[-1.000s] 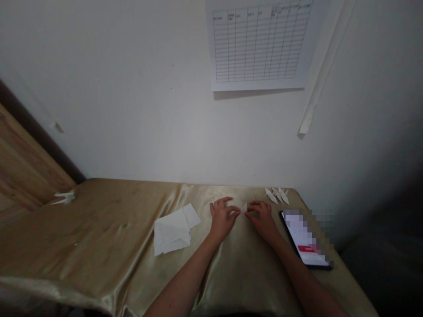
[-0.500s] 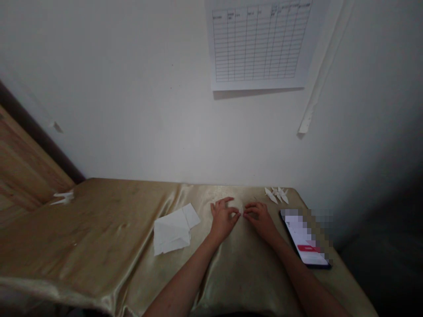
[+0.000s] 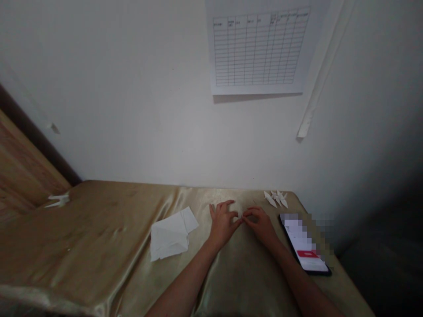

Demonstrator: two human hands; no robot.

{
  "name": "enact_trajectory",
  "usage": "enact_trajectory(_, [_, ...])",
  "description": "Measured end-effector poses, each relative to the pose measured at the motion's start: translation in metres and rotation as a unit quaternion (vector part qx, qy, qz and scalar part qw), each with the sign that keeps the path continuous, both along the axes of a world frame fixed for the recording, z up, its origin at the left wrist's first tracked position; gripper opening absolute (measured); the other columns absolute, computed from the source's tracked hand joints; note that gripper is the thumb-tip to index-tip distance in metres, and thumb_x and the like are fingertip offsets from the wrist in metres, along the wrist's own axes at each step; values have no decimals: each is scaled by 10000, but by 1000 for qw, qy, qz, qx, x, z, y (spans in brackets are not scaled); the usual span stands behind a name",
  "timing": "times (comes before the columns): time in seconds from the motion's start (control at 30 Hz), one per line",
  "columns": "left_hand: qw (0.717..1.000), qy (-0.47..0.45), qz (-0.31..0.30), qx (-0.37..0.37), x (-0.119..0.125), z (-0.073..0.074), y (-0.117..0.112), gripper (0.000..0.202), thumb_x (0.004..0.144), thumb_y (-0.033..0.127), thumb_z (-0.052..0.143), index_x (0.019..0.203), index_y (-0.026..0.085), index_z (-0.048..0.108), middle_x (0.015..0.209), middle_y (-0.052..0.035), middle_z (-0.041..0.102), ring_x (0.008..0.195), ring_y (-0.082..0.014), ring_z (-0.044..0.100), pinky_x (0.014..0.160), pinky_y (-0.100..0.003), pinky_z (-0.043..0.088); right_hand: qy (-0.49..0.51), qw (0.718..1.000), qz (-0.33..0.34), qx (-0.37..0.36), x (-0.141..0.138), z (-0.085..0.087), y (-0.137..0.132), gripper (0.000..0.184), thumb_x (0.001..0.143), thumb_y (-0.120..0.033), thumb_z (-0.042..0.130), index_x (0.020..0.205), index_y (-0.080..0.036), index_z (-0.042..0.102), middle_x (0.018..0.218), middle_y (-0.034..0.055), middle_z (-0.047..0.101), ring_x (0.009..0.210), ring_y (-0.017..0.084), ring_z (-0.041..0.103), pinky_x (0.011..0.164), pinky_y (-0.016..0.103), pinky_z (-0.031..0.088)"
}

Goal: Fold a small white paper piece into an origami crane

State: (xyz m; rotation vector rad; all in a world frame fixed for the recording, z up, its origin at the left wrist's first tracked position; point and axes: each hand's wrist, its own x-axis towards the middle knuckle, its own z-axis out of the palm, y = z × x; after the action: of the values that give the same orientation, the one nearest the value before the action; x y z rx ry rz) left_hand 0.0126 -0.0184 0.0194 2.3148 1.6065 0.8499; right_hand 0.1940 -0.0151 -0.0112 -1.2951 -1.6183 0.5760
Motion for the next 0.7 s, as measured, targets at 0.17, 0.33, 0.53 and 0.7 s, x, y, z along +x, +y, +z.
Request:
enact_trajectory(0.17, [1000,-16,5,-15,-1,-2,1,86,842,313,769,923,326,795,1484,-13,555,1369,-313,444,1197,-741,84,-12,1000,-13,20,-2,1,-1,118,793,-294,669,837,-238,762,1010,82,721,1065,263,639,1017,438,487])
enact_trajectory(0.33, [998,-36,15,-58,-2,-3,3,73,826,320,775,882,362,796,1497,41,553,1361,-327,446,1156,-768,133,0,999,-26,19,-5,0,-2,113,753,-258,639,832,-222,712,929,66,695,955,245,644,946,415,511])
enact_trajectory(0.53, [996,-55,33,-69,0,-2,3,49,842,376,760,867,353,795,1475,33,577,1361,-318,443,1159,-760,113,7,999,-39,20,-8,-1,-2,170,733,-241,638,877,-226,729,921,75,700,952,258,638,951,436,509])
enact_trajectory(0.7, [993,-79,37,-82,0,-5,6,54,830,327,776,868,355,800,1465,31,585,1373,-318,438,1163,-756,118,-37,998,-49,27,-8,-4,-2,137,764,-246,651,867,-239,740,921,72,723,995,272,629,991,462,479])
